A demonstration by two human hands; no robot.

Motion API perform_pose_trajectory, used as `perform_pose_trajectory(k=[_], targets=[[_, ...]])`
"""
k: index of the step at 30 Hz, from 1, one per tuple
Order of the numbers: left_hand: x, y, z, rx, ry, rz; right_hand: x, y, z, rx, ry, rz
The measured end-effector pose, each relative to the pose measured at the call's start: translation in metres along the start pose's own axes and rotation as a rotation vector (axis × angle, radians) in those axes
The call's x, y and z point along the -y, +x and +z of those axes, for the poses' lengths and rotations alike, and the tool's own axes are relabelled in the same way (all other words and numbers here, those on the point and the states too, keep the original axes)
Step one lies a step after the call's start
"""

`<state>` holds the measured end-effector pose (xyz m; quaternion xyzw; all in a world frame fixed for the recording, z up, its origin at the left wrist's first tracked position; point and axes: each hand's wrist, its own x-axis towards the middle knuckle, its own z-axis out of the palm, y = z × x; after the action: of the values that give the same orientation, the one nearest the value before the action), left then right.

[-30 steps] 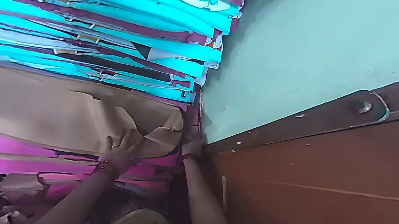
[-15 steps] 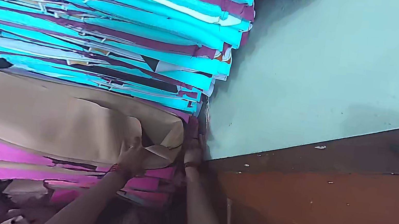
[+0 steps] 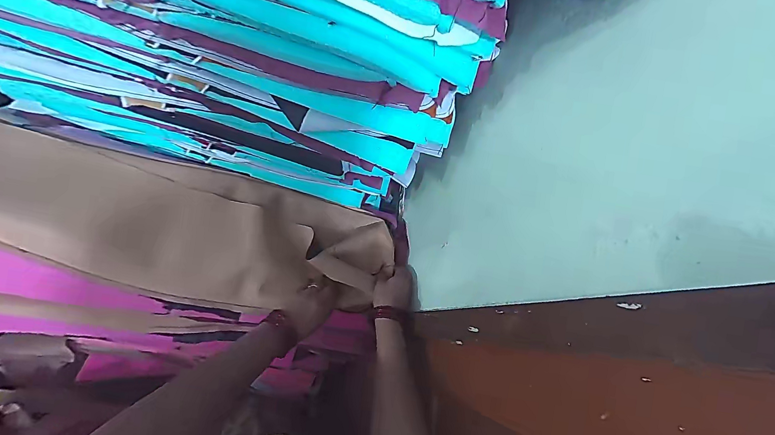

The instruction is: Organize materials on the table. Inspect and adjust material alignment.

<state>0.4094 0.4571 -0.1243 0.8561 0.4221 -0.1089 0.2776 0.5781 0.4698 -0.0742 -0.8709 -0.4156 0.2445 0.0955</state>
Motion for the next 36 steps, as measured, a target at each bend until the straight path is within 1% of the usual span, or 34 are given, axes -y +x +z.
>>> perform_pose_trajectory(k=[1, 2, 3, 4, 5, 6, 7, 8, 9, 10, 11, 13, 14, 16, 18, 19, 22, 24, 26, 28, 30, 32, 33, 35, 36], targets=[[-0.005, 0.009, -0.004, 0.103, -0.006, -0.027, 0.004, -0.006, -0.001, -0.005, -0.1, -0.041], [-0.007, 0.015, -0.004, 0.155, -0.017, -0.045, 0.006, -0.013, 0.006, -0.088, -0.158, -0.127], [-0.006, 0.017, -0.002, 0.175, -0.027, -0.05, 0.006, -0.018, 0.016, -0.238, -0.18, -0.272], [-0.003, 0.016, -0.001, 0.171, -0.033, -0.037, 0.01, -0.021, 0.025, -0.333, -0.179, -0.412], [-0.001, 0.009, -0.002, 0.171, -0.05, -0.02, 0.014, -0.023, 0.035, -0.34, -0.181, -0.495], [0.001, -0.003, -0.003, 0.166, -0.07, 0.004, 0.016, -0.026, 0.045, -0.224, -0.191, -0.476], [0.008, -0.016, -0.002, 0.137, -0.087, 0.031, 0.019, -0.022, 0.054, -0.036, -0.206, -0.4], [0.016, -0.028, -0.003, 0.096, -0.114, 0.046, 0.02, -0.009, 0.063, 0.126, -0.237, -0.337], [0.025, -0.04, 0.003, 0.044, -0.15, 0.051, 0.021, 0.008, 0.071, 0.233, -0.262, -0.297], [0.035, -0.053, 0.014, -0.042, -0.183, 0.059, 0.022, 0.023, 0.079, 0.299, -0.281, -0.27], [0.044, -0.07, 0.027, -0.161, -0.208, 0.072, 0.025, 0.034, 0.085, 0.335, -0.304, -0.258], [0.057, -0.107, 0.055, -0.412, -0.236, 0.079, 0.032, 0.042, 0.084, 0.389, -0.325, -0.266], [0.063, -0.125, 0.066, -0.481, -0.255, 0.05, 0.037, 0.043, 0.079, 0.398, -0.336, -0.271], [0.072, -0.162, 0.089, -0.597, -0.3, -0.037, 0.043, 0.039, 0.07, 0.39, -0.365, -0.272], [0.076, -0.202, 0.105, -0.623, -0.362, -0.191, 0.048, 0.024, 0.058, 0.351, -0.395, -0.279], [0.078, -0.22, 0.114, -0.637, -0.381, -0.279, 0.046, 0.016, 0.053, 0.285, -0.397, -0.284], [0.08, -0.279, 0.149, -0.646, -0.46, -0.522, 0.027, -0.016, 0.048, 0.0, -0.338, -0.381], [0.081, -0.311, 0.173, -0.652, -0.493, -0.661, 0.021, -0.032, 0.049, -0.215, -0.236, -0.534], [0.082, -0.338, 0.19, -0.563, -0.567, -0.814, 0.031, -0.048, 0.051, -0.32, -0.156, -0.707], [0.084, -0.36, 0.209, -0.441, -0.639, -0.944, 0.052, -0.063, 0.056, -0.316, -0.038, -0.919], [0.082, -0.376, 0.217, -0.347, -0.709, -1.061, 0.08, -0.079, 0.064, -0.295, 0.057, -1.114], [0.07, -0.391, 0.205, -0.337, -0.784, -1.144, 0.111, -0.103, 0.072, -0.282, 0.075, -1.275], [0.066, -0.397, 0.207, -0.367, -0.798, -1.167, 0.124, -0.121, 0.075, -0.231, 0.076, -1.327], [0.065, -0.41, 0.244, -0.489, -0.795, -1.21, 0.145, -0.162, 0.088, -0.079, 0.126, -1.431], [0.063, -0.417, 0.256, -0.456, -0.856, -1.25, 0.151, -0.183, 0.096, -0.017, 0.143, -1.492]])
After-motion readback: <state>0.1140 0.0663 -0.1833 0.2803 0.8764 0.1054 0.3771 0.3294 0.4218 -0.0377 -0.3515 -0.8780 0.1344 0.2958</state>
